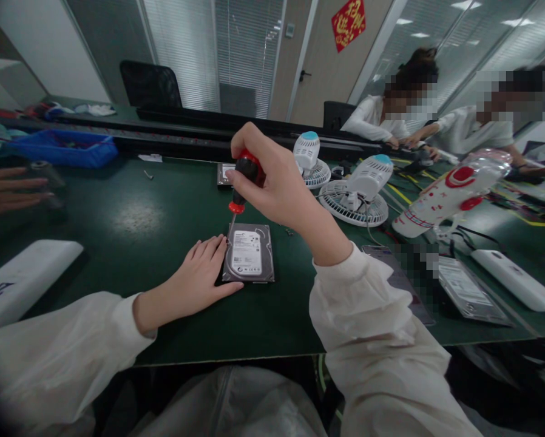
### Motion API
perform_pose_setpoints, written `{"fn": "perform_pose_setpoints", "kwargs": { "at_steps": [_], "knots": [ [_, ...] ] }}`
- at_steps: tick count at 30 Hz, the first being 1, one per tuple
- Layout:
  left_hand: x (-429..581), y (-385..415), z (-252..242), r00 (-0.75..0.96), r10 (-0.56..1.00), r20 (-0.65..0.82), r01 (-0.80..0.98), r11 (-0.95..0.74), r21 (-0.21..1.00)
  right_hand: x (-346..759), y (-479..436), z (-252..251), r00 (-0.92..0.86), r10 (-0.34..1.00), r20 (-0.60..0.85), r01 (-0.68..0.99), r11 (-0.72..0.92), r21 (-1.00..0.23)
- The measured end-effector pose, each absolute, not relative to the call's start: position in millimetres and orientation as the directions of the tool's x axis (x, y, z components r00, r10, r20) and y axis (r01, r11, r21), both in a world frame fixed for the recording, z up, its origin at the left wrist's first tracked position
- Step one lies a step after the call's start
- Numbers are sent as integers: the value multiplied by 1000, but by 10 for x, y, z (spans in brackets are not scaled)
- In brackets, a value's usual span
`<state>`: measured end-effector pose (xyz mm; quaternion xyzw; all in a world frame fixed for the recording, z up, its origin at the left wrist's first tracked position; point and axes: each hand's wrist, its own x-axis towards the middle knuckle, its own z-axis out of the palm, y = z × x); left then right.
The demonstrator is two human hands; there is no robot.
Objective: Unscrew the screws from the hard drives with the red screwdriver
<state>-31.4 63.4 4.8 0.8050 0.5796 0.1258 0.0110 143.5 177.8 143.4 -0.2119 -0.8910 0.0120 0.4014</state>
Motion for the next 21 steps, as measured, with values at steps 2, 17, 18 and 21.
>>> {"fn": "perform_pose_setpoints", "kwargs": {
  "at_steps": [2, 17, 18, 21],
  "knots": [
    [-311, 633, 45, 299, 934, 197, 931, -331, 154, 1439, 1777, 1437, -592, 389, 706, 369, 910, -191],
    [-346, 637, 11, 307, 928, 210, 920, -346, 184, 1814, 1583, 1640, -507, 417, 755, 621, 784, -16],
    [-346, 637, 15, 310, 928, 208, 919, -348, 185, 1877, 1522, 1598, -534, 394, 748, 633, 772, 46],
    [-346, 638, 27, 315, 929, 195, 918, -351, 185, 2041, 1286, 1327, -603, 448, 660, 683, 717, 137]
  ]
}}
